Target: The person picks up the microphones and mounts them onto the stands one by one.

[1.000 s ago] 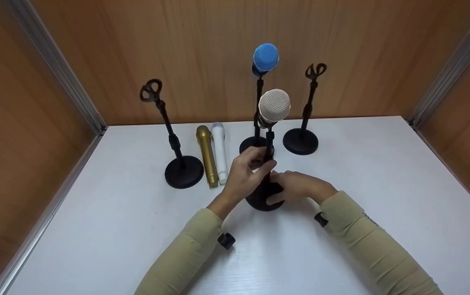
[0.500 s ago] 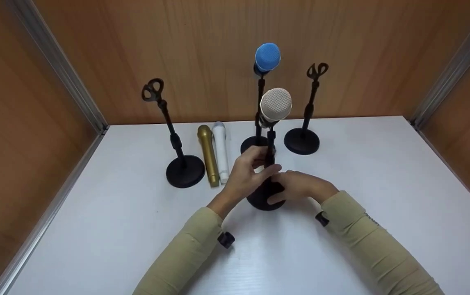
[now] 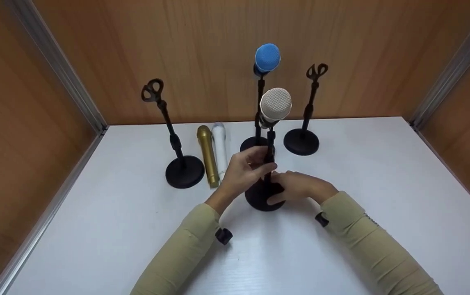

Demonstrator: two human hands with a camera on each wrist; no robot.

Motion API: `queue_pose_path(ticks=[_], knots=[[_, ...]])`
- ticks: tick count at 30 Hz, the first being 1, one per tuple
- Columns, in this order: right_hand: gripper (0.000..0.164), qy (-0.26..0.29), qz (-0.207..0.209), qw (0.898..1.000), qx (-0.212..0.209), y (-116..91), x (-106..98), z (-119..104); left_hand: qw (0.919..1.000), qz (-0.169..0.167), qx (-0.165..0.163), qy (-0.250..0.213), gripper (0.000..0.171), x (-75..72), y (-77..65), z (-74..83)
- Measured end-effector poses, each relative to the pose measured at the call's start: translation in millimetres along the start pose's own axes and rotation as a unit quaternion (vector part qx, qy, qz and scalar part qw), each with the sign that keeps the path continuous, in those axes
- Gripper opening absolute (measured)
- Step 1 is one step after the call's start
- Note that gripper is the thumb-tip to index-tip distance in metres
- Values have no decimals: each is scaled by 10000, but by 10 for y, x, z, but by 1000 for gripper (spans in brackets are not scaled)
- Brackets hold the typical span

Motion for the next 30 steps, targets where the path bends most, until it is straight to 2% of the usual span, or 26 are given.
queue_pose_path(ticks=[3, 7, 11, 15, 20, 25, 30], knots=[[57, -22, -10, 10000, 5, -4, -5, -3, 9998, 134, -25, 163, 31, 1, -1, 17], [55, -37, -44, 10000, -35, 6, -8, -7, 9997, 105, 90, 203, 24, 26, -2, 39], [58, 53, -131, 9999, 23, 13, -5, 3, 9998, -79, 143, 63, 21, 50, 4, 25], [56, 78, -217, 9997, 121, 9, 0, 18, 9994, -316, 54, -114, 20, 62, 22, -8], [51, 44, -234, 9997, 54, 0, -17, 4, 9974, -693, -101, -197, 18, 51, 73, -30], [52, -29, -256, 9997, -24, -4, -31, -6, 9944, -1039, -72, -176, 19, 26, 118, -19], [48, -97, -273, 9995, -108, 10, -29, -8, 9948, -1003, -108, -101, 22, 8, 115, -32]])
Point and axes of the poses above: each hand's wrist, its own y-axis towards the middle knuckle, its own x-axis out of the palm, z = x × y, the point moved 6 cm from there along y, towards the middle knuckle, and after that the axes turned 2 degrees about -y, right-handed, at the moved point
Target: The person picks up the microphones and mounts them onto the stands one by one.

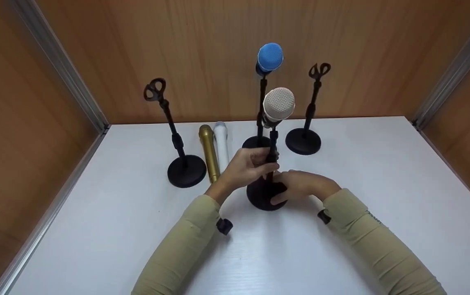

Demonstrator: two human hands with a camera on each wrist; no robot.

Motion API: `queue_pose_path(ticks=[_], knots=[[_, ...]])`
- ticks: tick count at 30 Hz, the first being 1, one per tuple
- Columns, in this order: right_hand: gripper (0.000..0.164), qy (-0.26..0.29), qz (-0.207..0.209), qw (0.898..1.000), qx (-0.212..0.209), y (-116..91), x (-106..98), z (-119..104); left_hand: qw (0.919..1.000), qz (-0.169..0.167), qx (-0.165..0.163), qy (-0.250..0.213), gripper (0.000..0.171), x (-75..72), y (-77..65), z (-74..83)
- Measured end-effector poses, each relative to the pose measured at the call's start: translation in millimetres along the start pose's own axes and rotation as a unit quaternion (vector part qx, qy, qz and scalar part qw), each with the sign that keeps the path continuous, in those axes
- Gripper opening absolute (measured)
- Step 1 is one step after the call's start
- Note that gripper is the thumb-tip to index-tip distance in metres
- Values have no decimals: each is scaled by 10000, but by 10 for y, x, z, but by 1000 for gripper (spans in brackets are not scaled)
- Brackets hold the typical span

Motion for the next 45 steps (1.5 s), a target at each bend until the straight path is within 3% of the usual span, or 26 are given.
queue_pose_path(ticks=[4, 7, 11, 16, 24, 33, 37, 41, 43, 45], knots=[[48, 76, -40, 10000, -31, 13, 3, 4, 9984, 219, 161, 498, 22, 8, -46, 50], [51, 115, -48, 9999, -15, 18, -1, 10, 9916, 474, 389, 1137, 22, 18, -75, 123], [53, 62, -76, 9999, 79, 19, 9, 23, 9822, 732, 557, 1640, 14, 48, -93, 181], [49, 13, -92, 10000, 14, 10, 22, 9, 9809, 667, 720, 1677, 7, 82, -93, 198], [51, -5, -90, 9999, -134, -42, -10, -1, 9933, 130, 624, 963, 9, 55, -10, 135], [91, -242, -172, 9996, 20, -62, 92, -45, 9908, 362, 488, 1211, 22, 39, -62, 98], [94, -670, -84, 9975, 187, -62, 100, -60, 9836, 234, 334, 1758, 31, 27, -106, 126], [91, -673, -117, 9972, 303, -54, 104, -57, 9707, -80, -167, 2395, 46, -22, -203, 107], [92, -607, -151, 9975, 318, -44, 111, -59, 9600, -291, -502, 2738, 49, -43, -284, 62], [93, -545, -222, 9975, 404, -37, 123, -52, 9444, -562, -829, 3133, 49, -43, -378, -3]])
Point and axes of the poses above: each hand's wrist, its own y-axis towards the middle knuckle, its own x-axis out of the palm, z = x × y, the point moved 6 cm from there along y, towards the middle knuckle, and after that the axes turned 2 degrees about -y, right-handed, at the moved point
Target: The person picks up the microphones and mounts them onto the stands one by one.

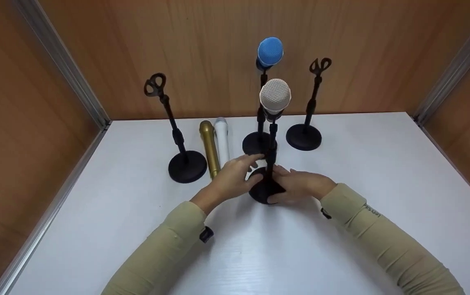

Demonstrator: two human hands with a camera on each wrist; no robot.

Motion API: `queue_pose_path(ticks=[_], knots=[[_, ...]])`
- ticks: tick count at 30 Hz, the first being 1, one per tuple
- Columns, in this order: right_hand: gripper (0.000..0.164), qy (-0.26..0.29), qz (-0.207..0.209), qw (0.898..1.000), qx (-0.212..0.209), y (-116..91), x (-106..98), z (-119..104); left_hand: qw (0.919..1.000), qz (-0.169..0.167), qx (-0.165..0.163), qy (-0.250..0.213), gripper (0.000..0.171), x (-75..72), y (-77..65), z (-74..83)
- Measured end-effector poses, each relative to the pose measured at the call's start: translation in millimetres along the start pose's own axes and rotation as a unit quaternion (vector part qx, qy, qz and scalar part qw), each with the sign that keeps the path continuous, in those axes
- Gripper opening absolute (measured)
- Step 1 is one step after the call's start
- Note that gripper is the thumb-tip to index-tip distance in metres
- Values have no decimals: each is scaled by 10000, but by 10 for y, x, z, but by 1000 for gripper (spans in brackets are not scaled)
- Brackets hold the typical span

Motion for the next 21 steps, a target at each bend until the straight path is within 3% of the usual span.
queue_pose_path(ticks=[3, 6, 8, 12, 17, 21], knots=[[96, 46, -105, 9998, 154, 6, 13, 18, 9957, -502, -253, 735, 49, 129, -115, -77], [96, 100, -158, 9995, 254, -10, 14, 42, 9867, -776, -149, 1418, 50, 288, -200, -88], [97, 141, -168, 9993, 319, -22, 15, 54, 9794, -748, 93, 1875, 51, 374, -250, -63], [99, 158, -201, 9990, 374, -41, 16, 72, 9607, -383, 560, 2692, 51, 465, -318, 13], [98, 207, -129, 9994, 239, -44, -5, 49, 9451, -290, 569, 3206, 51, 473, -329, 49], [99, 261, -107, 9990, 333, -58, -13, 67, 9393, -730, 310, 3337, 53, 519, -312, 39]])
Point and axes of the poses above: each hand's wrist, its own y-axis towards the middle knuckle, its own x-axis out of the palm, z = x × y, the point moved 6 cm from there along y, towards the middle knuckle, and after that the axes turned 2 degrees about -y, right-handed, at the moved point
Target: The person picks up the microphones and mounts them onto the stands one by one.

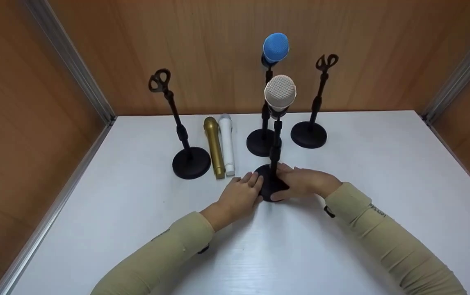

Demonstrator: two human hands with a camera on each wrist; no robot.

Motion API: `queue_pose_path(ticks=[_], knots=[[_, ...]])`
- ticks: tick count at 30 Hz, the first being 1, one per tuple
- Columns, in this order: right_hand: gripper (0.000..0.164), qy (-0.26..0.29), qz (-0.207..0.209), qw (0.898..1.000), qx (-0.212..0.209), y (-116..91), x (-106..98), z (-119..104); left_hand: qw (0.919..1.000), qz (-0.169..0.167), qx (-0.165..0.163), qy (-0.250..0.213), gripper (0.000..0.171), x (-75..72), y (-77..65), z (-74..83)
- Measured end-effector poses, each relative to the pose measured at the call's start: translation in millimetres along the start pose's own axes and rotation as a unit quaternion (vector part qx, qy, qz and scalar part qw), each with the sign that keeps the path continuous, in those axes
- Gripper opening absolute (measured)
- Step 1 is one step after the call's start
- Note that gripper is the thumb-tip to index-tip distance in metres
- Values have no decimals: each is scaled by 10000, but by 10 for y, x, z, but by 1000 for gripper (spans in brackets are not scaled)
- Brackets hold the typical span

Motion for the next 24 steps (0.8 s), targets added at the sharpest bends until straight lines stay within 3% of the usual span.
queue_pose_path(ticks=[6, 10, 17, 24], knots=[[97, 115, 60, 9999, 55, -44, 35, 64, 9925, -1173, -323, -124, 63, 109, 64, 48], [95, -32, 174, 9997, 166, -106, 26, 148, 9847, -1663, -495, -150, 65, 136, 195, 103], [92, -41, 328, 9986, 415, -299, -20, 437, 9806, -1853, -474, -426, 65, 172, 544, 303], [97, 397, 220, 9948, 916, -504, -70, 789, 9790, -1995, -317, -280, 64, 210, 950, 563]])
Point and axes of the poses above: each hand's wrist, its own y-axis towards the middle knuckle, its own x-axis out of the palm, z = x × y, the point moved 6 cm from there along y, towards the middle knuckle, and after that the axes turned 2 degrees about -y, right-handed, at the moved point
